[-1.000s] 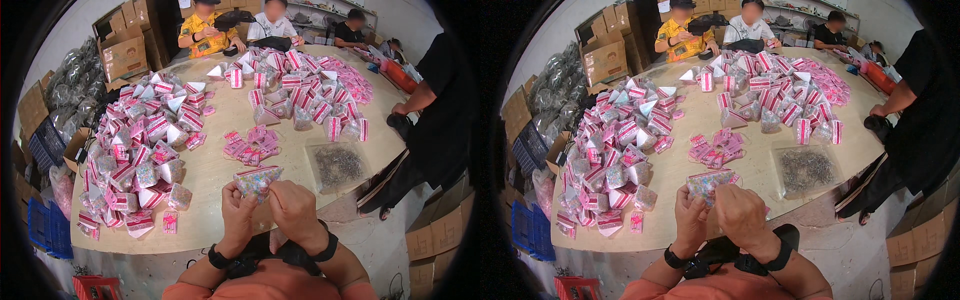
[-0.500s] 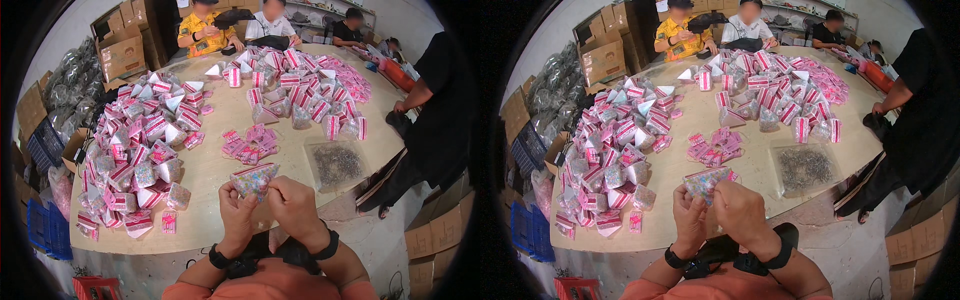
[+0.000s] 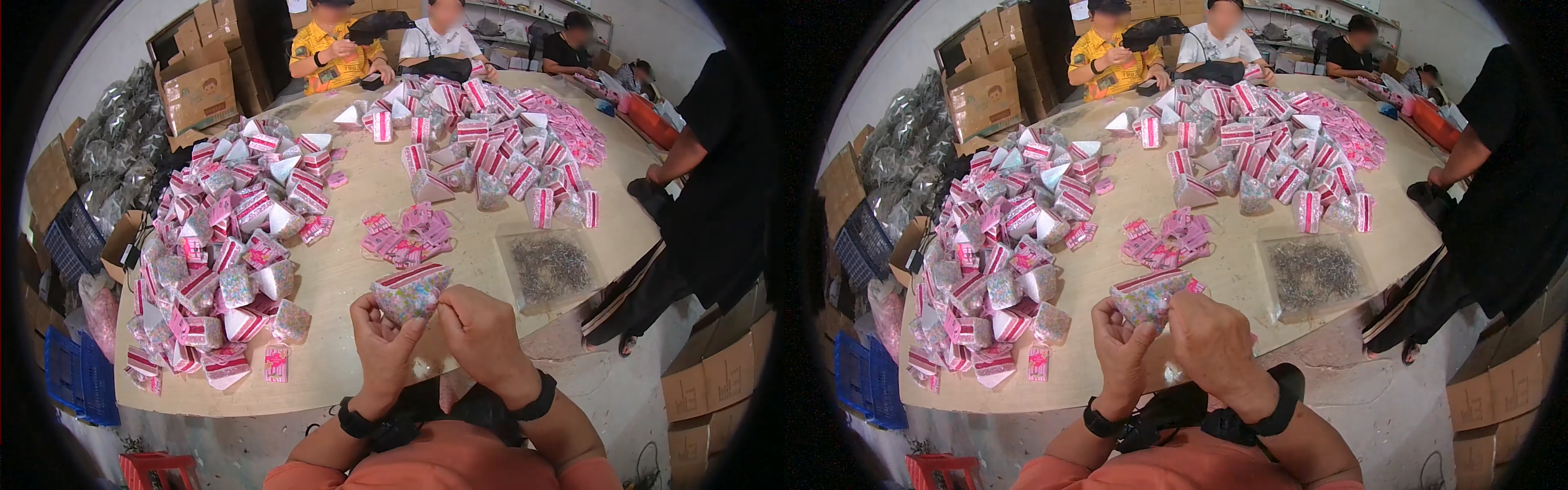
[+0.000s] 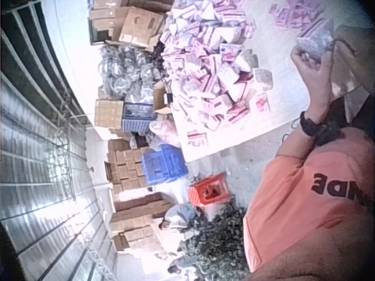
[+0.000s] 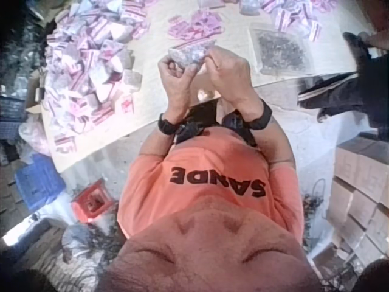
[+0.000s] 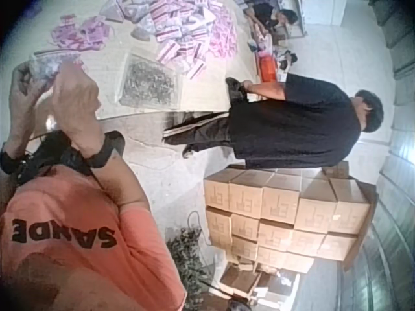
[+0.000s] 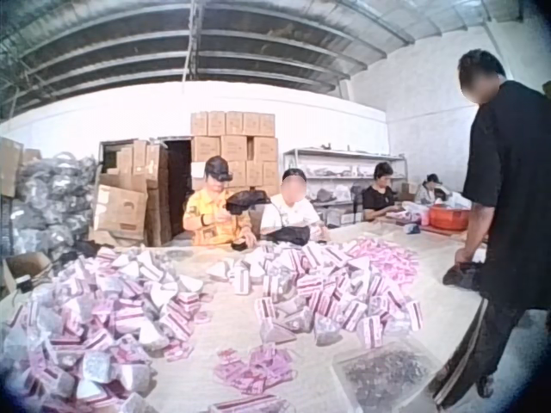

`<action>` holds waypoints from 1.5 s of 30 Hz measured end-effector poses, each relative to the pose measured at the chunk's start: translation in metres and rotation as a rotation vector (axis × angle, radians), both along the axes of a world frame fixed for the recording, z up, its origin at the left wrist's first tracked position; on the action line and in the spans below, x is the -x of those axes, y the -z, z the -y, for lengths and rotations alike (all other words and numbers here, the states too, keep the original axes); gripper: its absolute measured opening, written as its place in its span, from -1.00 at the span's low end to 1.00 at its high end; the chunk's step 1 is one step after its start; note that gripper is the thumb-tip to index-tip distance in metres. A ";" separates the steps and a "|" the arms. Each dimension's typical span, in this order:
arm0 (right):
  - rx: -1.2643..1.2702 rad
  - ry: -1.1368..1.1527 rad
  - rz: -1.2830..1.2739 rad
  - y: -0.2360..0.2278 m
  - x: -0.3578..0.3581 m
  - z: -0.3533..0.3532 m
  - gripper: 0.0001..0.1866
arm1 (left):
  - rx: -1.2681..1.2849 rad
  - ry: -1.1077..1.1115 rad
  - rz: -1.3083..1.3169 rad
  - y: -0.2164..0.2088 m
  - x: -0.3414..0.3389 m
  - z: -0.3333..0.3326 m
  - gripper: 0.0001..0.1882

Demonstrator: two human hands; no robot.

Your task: The person assembles small, triangular, glittery decorative items by inserting metal pins into the base of each unit. They pick up a pin from a clear container, attach it to the item, and place the finished unit onto a growing pile on the table. The task is performed repeatedly in a workshop setting with other workers visible in the background.

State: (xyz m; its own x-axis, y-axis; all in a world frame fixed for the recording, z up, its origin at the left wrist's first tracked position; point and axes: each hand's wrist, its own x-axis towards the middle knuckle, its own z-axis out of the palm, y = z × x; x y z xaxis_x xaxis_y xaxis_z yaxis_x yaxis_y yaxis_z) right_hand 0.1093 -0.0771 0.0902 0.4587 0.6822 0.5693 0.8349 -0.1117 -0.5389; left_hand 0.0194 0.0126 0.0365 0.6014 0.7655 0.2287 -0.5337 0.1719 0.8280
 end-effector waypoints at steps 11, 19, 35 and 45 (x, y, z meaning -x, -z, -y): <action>0.060 -0.281 -0.783 -0.005 -0.018 0.005 -0.91 | 0.066 0.131 -0.094 0.006 -0.002 -0.007 -0.43; 0.050 -0.355 -0.895 0.001 -0.028 0.002 -0.93 | 0.051 0.102 -0.080 0.006 -0.001 -0.010 -0.46; 0.113 -0.105 -0.846 0.014 -0.090 0.054 -0.92 | -0.314 -0.609 -0.423 -0.057 0.099 -0.185 -0.60; 0.411 0.273 0.143 0.057 -0.164 0.099 -0.86 | -1.350 -1.042 -1.257 -0.025 0.129 -0.259 -0.47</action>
